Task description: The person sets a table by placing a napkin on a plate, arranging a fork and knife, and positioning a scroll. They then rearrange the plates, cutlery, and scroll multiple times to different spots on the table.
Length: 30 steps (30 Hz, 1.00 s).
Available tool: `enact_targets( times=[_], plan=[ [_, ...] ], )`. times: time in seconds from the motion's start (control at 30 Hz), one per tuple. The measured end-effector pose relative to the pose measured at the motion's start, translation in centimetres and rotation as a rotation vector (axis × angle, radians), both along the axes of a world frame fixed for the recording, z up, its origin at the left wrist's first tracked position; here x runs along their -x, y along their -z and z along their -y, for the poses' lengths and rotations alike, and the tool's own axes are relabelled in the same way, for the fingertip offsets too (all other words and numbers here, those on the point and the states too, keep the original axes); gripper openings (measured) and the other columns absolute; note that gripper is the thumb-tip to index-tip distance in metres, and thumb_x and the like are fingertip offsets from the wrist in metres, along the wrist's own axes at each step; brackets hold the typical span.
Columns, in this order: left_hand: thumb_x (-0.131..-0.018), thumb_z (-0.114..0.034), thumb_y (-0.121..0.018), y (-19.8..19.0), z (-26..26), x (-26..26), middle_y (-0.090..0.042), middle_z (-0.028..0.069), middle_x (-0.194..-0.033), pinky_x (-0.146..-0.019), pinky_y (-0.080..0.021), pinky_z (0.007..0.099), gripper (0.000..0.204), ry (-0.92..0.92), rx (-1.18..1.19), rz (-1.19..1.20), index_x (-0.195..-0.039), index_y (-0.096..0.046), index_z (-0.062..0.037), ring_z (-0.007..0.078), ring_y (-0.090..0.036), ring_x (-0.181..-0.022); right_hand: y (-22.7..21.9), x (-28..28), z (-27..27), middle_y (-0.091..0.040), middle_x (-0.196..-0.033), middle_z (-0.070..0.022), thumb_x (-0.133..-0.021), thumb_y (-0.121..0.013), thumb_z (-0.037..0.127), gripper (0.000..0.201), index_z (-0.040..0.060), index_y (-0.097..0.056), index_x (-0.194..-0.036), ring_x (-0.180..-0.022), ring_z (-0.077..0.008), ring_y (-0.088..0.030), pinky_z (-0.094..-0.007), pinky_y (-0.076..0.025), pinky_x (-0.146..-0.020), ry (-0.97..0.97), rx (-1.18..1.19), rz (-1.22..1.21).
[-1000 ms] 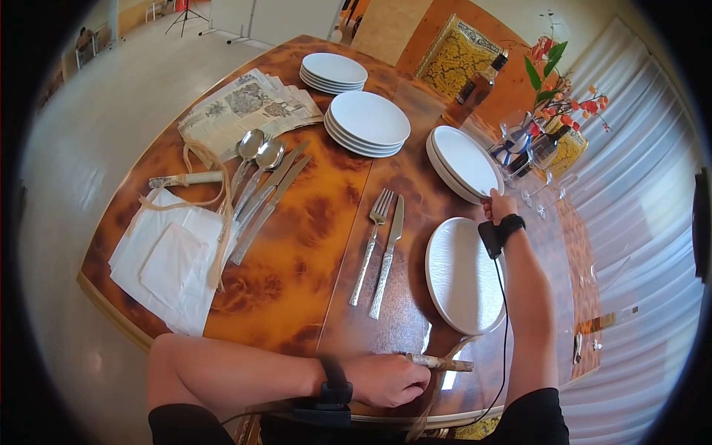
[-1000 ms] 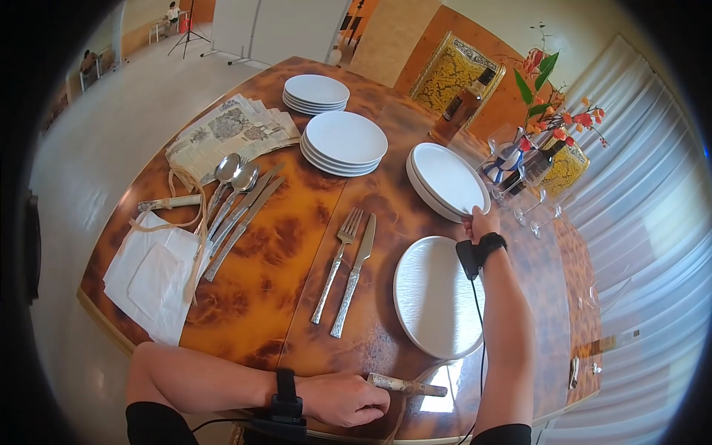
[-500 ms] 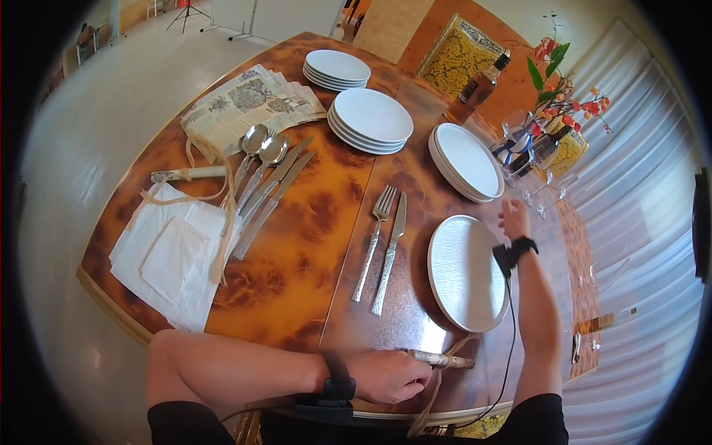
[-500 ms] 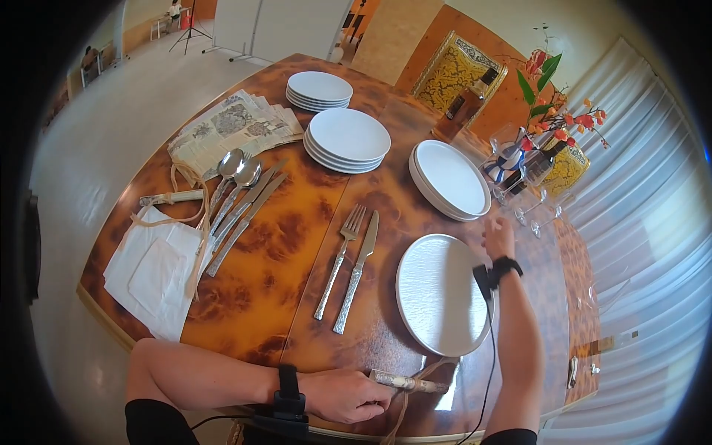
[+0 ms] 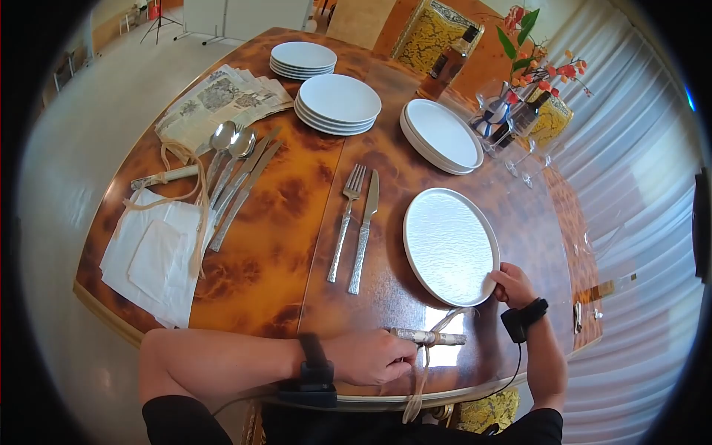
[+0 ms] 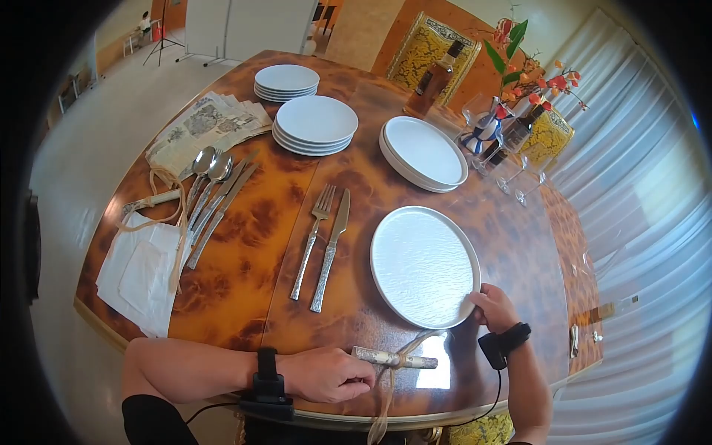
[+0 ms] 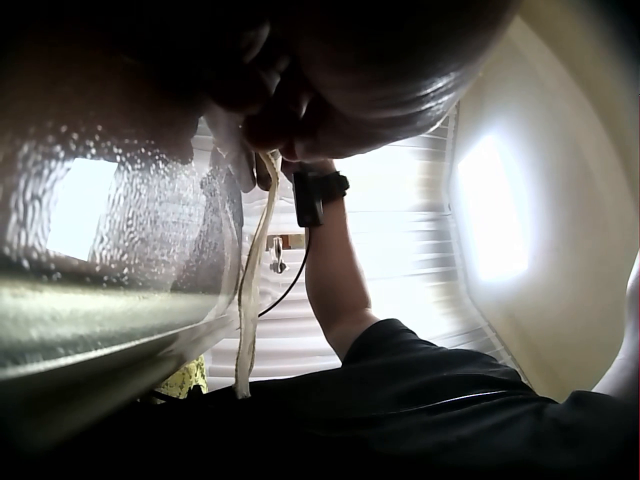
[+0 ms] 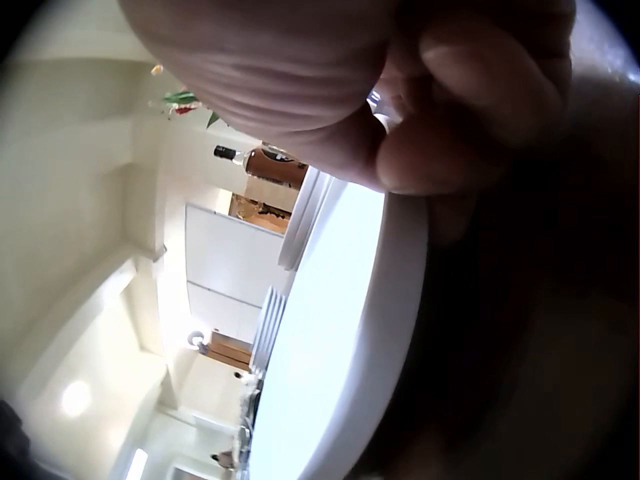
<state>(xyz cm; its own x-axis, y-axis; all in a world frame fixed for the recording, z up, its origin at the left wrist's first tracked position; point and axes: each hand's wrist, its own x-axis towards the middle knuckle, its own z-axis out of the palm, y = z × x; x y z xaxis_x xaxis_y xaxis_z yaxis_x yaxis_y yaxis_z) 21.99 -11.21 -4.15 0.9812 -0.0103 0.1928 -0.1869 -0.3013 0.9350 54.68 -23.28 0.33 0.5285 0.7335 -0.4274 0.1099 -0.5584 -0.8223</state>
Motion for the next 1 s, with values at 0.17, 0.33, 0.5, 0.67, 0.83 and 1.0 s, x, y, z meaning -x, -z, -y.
enact_targets(
  times=[0.17,0.33,0.5,0.67,0.83,1.0],
  plan=[
    [-0.083,-0.016,-0.052,-0.2,-0.2,0.4,-0.058,0.0126,-0.067,-0.057,-0.044,0.0378,0.012,-0.014,-0.007,-0.015,-0.085,-0.056,-0.0056,0.03,-0.058,-0.062,-1.1,1.9,1.0,-0.044,-0.056,0.0019,-0.082,-0.044,0.011,0.011,0.0031,-0.052,-0.086,-0.037,-0.0041,-0.035,-0.0176,-0.025,-0.03,0.191,-0.317,-0.205],
    [-0.083,-0.016,-0.052,0.1,0.0,0.1,-0.058,0.0123,-0.066,-0.057,-0.044,0.0382,0.011,0.001,-0.032,0.014,-0.084,-0.056,-0.0057,0.0302,-0.058,-0.062,-1.8,-2.4,0.2,-0.05,-0.069,-0.0005,-0.081,-0.05,0.01,0.007,0.0051,-0.05,-0.086,-0.056,-0.0064,-0.047,-0.0179,-0.036,-0.045,-0.008,-0.488,0.175],
    [-0.083,-0.016,-0.052,0.2,0.0,0.2,-0.057,0.0123,-0.065,-0.056,-0.044,0.0385,0.011,0.002,-0.026,0.016,-0.083,-0.056,-0.0062,0.0307,-0.058,-0.062,-4.5,-2.9,-11.9,-0.05,-0.071,-0.0045,-0.084,-0.048,0.008,0.008,0.002,-0.048,-0.089,-0.056,-0.01,-0.046,-0.019,-0.036,-0.044,0.214,-0.752,-0.292],
    [-0.082,-0.017,-0.052,0.5,0.0,0.3,-0.058,0.0131,-0.067,-0.058,-0.045,0.0391,0.011,-0.015,-0.014,0.034,-0.083,-0.056,-0.0066,0.0314,-0.058,-0.064,-2.4,-6.0,-19.7,-0.052,-0.073,-0.0101,-0.083,-0.047,0.009,0.017,-0.0041,-0.045,-0.093,-0.055,-0.0135,-0.051,-0.0217,-0.043,-0.043,0.388,-0.654,-0.154],
    [-0.083,-0.017,-0.05,0.6,0.0,0.3,-0.059,0.0141,-0.069,-0.06,-0.046,0.0392,0.013,0.007,-0.005,0.011,-0.084,-0.056,-0.0055,0.032,-0.059,-0.066,0.1,-7.9,-22.4,-0.053,-0.073,-0.0115,-0.082,-0.047,0.01,0.021,-0.0065,-0.044,-0.095,-0.056,-0.0156,-0.054,-0.0228,-0.046,-0.043,0.424,-0.623,-0.19],
    [-0.083,-0.016,-0.05,0.6,0.0,0.2,-0.059,0.0154,-0.071,-0.061,-0.046,0.0402,0.013,0.017,-0.008,-0.008,-0.085,-0.056,-0.0046,0.0331,-0.059,-0.068,0.9,-7.6,-23.4,-0.055,-0.074,-0.0122,-0.084,-0.049,0.014,0.024,-0.0071,-0.046,-0.095,-0.056,-0.015,-0.054,-0.0222,-0.045,-0.041,0.468,-0.622,-0.13]
  ],
)
